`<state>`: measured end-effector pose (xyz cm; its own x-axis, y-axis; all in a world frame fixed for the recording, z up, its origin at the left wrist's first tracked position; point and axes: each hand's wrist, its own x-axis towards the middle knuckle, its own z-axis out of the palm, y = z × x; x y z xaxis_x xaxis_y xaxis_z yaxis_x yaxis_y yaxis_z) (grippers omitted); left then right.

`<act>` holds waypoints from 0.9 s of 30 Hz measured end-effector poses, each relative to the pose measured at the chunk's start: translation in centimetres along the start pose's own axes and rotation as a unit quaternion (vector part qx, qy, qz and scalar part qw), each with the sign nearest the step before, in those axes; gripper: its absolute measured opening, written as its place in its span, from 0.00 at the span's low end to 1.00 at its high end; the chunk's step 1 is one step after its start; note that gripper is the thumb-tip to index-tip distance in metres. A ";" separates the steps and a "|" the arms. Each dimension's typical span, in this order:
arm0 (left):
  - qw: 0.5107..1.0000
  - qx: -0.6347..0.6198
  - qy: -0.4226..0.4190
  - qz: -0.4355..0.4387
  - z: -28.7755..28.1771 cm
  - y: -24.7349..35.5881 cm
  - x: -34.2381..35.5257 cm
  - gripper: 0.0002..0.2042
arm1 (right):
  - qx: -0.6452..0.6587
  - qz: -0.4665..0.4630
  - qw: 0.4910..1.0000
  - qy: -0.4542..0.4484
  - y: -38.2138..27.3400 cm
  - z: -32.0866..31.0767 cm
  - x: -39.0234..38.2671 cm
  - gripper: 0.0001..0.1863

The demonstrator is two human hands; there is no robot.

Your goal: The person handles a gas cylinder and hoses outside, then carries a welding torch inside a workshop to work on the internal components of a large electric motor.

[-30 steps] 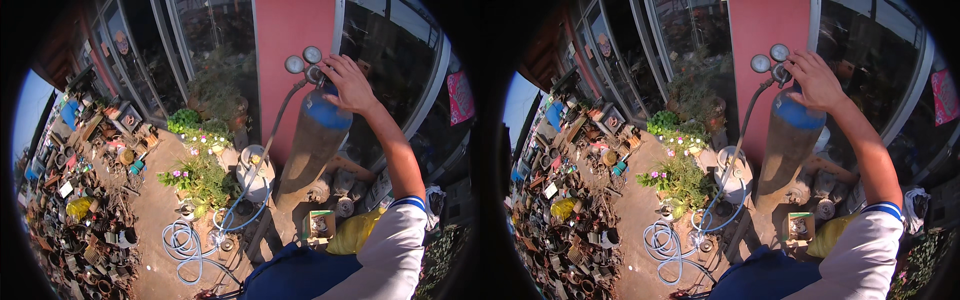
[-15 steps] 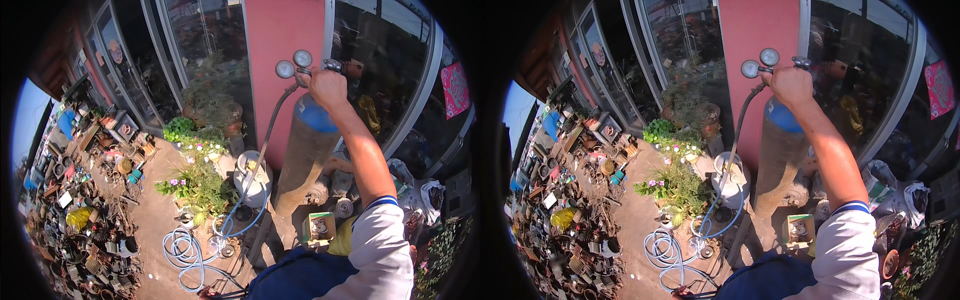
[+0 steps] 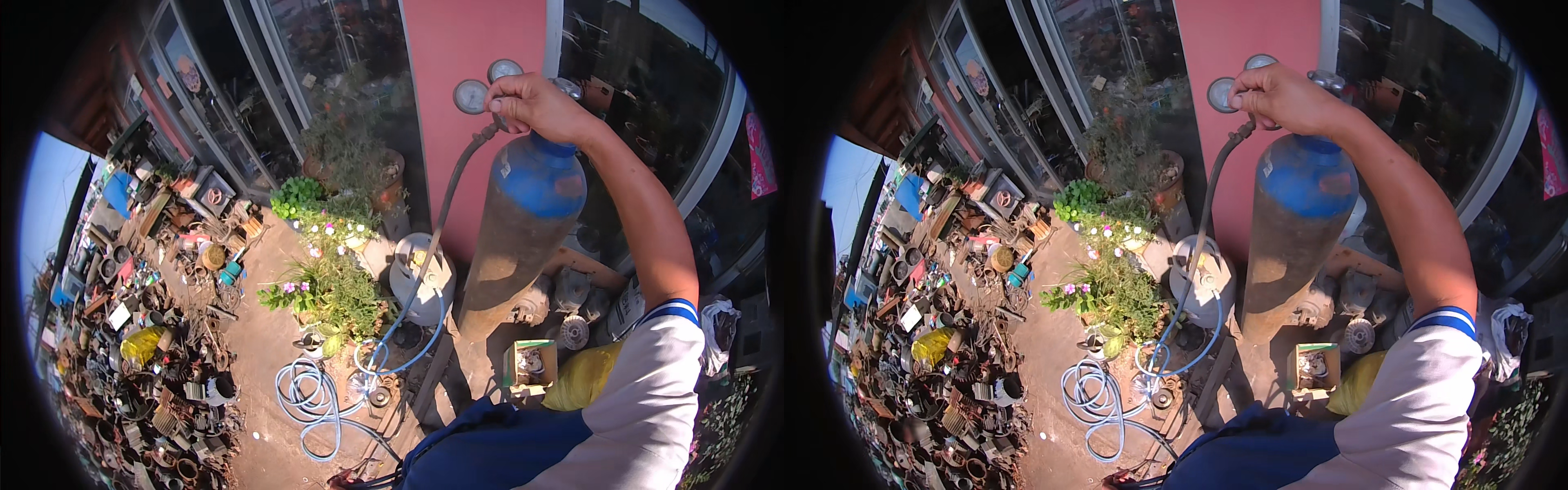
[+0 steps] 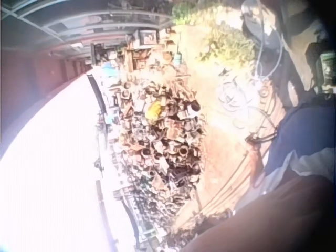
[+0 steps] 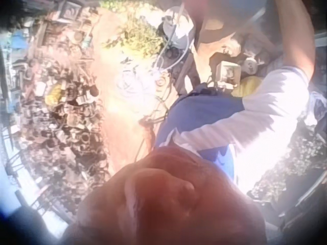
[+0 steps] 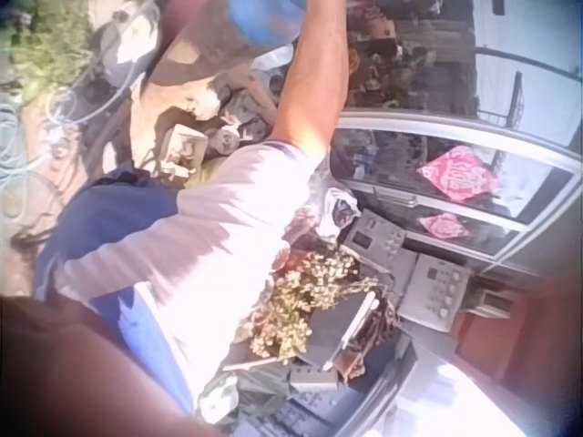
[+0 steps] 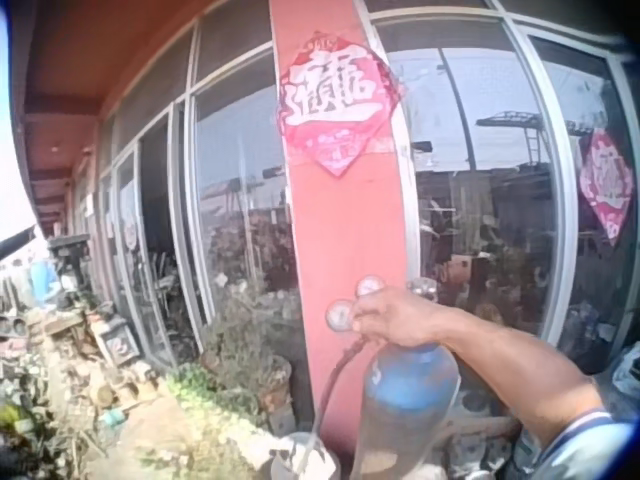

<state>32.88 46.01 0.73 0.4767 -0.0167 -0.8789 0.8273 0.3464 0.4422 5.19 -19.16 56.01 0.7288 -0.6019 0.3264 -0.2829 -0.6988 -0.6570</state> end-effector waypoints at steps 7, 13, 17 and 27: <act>1.000 0.004 0.000 0.006 -1.2 0.4 -0.1 0.06 | 0.090 -0.010 0.985 0.147 1.1 1.3 0.0 0.11; 0.999 0.016 -0.027 0.038 1.2 0.5 -3.6 0.10 | 0.274 0.008 0.932 0.237 1.4 3.3 0.2 0.08; 0.994 0.059 -0.091 0.017 4.7 0.7 -4.9 0.15 | 0.262 0.009 0.923 0.283 0.4 2.7 -1.2 0.09; 0.999 -0.029 -0.008 0.020 3.6 0.8 -4.5 0.09 | 0.147 -0.027 0.951 0.272 2.4 3.0 -0.9 0.13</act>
<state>32.45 42.96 5.72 0.5147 -0.0159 -0.8572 0.7884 0.4016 0.4660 5.78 -19.11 52.11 0.2837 -0.7353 0.6155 -0.0101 -0.6442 -0.7648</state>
